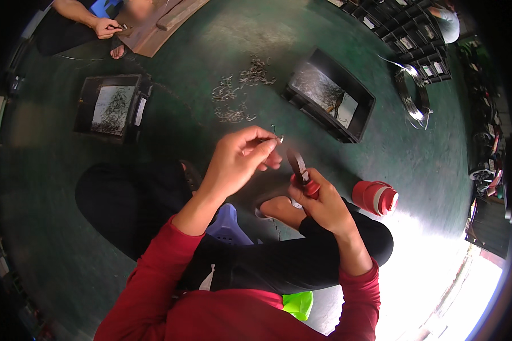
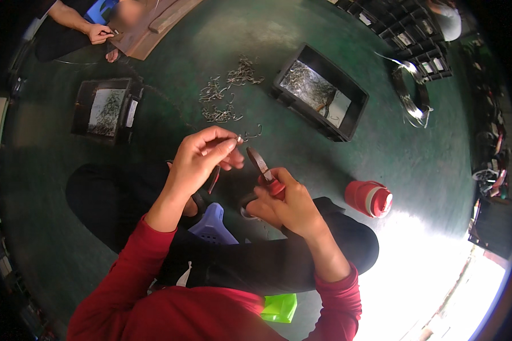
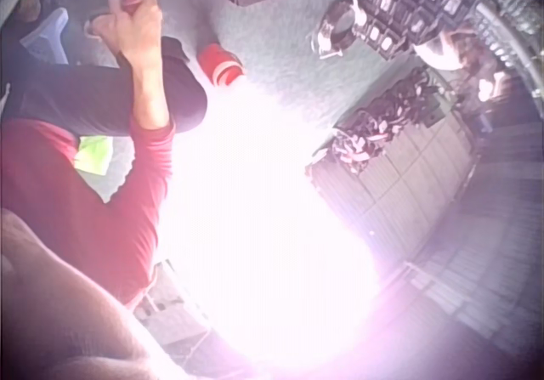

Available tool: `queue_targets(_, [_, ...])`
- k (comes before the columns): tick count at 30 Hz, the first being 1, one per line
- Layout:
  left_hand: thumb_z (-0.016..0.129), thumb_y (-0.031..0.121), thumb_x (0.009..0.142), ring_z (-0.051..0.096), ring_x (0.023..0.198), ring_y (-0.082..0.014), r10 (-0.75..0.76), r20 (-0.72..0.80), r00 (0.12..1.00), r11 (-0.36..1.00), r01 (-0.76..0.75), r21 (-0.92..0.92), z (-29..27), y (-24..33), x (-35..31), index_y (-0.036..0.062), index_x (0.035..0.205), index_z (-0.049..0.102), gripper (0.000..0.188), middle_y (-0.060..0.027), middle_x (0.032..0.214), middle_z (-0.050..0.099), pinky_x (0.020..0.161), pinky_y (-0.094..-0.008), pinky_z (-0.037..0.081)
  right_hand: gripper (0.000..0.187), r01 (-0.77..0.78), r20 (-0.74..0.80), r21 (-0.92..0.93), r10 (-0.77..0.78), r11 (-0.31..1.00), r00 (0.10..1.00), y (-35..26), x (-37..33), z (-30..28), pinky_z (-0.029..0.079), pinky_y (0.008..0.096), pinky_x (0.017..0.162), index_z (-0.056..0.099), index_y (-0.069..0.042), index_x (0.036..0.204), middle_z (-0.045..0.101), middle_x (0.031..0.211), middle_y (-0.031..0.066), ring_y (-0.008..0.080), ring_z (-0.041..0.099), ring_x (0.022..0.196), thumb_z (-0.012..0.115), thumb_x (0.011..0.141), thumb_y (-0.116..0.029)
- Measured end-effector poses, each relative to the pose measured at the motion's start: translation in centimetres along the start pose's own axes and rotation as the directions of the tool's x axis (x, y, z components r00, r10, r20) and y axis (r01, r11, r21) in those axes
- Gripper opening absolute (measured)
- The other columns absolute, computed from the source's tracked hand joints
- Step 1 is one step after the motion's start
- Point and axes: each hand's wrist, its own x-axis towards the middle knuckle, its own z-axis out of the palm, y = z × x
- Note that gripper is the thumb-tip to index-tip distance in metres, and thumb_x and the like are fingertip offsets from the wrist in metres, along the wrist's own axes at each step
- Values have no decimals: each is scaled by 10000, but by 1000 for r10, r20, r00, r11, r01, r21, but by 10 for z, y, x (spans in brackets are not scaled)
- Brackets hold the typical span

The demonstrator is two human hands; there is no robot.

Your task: The person sits on a low stool and repeatedly picks up small metal wires from a pile on the floor. Using two pliers, they bend each wire into a hook shape and place the finished pieces into a black plastic bin. Another person works nearby at a wooden board.

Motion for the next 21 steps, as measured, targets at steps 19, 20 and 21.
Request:
queue_targets(19, [662,125,903,649,893,-142,139,-267,954,904,-232,-358,11,-26,14,40,1006,655,133,-67,955,681,811,-287,495,400,-203,246,472,93,858,965,1,13,51,429,236,675,479,20,1209,605,933,44,82,554,728,568,964,-283])
queue_targets(20, [661,123,903,648,895,-140,152,-275,949,906,-245,-346,12,-27,14,40,1001,656,129,-66,957,682,811,-286,494,386,-208,263,501,81,840,961,0,13,51,421,239,653,484,19,1195,601,910,39,83,550,701,562,967,-283])
queue_targets(21, [661,121,903,648,897,-138,163,-285,945,906,-258,-337,13,-28,13,39,997,657,125,-65,959,682,811,-285,492,372,-205,282,535,56,820,958,-1,14,52,412,241,631,489,17,1181,597,886,34,83,545,673,556,970,-282])
